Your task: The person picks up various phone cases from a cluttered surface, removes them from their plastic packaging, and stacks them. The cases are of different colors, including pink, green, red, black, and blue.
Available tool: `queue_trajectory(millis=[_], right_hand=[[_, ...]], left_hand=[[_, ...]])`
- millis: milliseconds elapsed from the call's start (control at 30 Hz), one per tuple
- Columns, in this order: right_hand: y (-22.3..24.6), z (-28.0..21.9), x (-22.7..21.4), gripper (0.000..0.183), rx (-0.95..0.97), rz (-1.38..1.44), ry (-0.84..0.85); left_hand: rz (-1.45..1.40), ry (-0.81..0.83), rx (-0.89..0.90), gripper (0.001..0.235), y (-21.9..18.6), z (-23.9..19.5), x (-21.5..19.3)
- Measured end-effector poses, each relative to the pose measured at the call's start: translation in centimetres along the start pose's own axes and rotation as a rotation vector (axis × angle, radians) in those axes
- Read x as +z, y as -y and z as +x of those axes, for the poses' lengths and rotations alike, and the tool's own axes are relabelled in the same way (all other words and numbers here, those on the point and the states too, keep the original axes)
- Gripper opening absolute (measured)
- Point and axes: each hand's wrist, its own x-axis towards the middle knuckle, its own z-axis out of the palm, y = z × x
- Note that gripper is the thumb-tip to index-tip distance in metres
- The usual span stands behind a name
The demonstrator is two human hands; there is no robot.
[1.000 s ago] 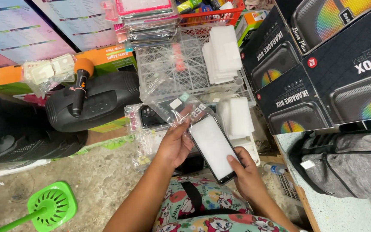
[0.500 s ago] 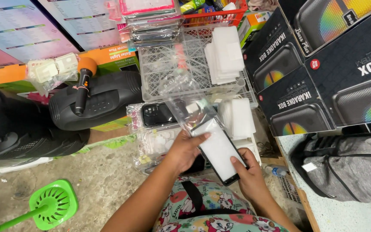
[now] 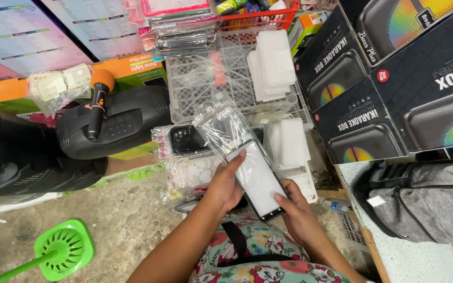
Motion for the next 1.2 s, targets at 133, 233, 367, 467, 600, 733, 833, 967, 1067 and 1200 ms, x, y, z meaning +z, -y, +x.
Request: queue_trajectory(millis=[133, 233, 367, 467, 600, 733, 833, 967, 1067, 1200], right_hand=[[2.4, -0.8, 0.0, 0.055, -0.006, 0.044, 0.181], [2.1, -0.8, -1.3, 0.079, -0.105, -0.046, 0.295], [0.4, -0.6, -2.4, 0.071, -0.146, -0.234, 0.268], [-0.1, -0.2, -2.0, 0.070, -0.248, -0.369, 0.220], [1.2, -0.2, 0.1, 0.079, -0.361, -0.507, 0.070], [2.3, -0.5, 1.7, 0.086, -0.437, -0.599, 0.034], [2.7, -0.4, 2.5, 0.082, -0.482, -0.641, 0.001], [2.9, -0.3, 3.0, 0.078, -0.457, -0.689, -0.030], [3.0, 0.0, 3.2, 0.075, -0.438, -0.674, -0.033], [3.0, 0.5, 2.4, 0.072, -0.518, -0.610, 0.045]], left_hand=[[-0.001, -0.020, 0.031, 0.037, -0.9, 0.4, -0.8], [-0.005, -0.024, 0.028, 0.038, -1.8, 0.4, -1.1], [0.034, -0.026, 0.003, 0.040, -1.9, 0.4, -1.4], [0.083, -0.026, -0.023, 0.044, -1.6, 0.2, -1.0], [0.160, -0.035, -0.074, 0.052, -1.3, -0.7, 0.0], [0.175, -0.027, -0.103, 0.053, -1.0, -0.8, -0.1], [0.176, 0.010, -0.116, 0.049, -0.6, -1.0, -0.2], [0.218, 0.085, -0.131, 0.045, -0.4, -0.9, -0.4], [0.233, 0.107, -0.145, 0.046, -0.8, -1.0, -0.6], [0.230, 0.151, -0.137, 0.048, -1.4, -1.2, -0.6]])
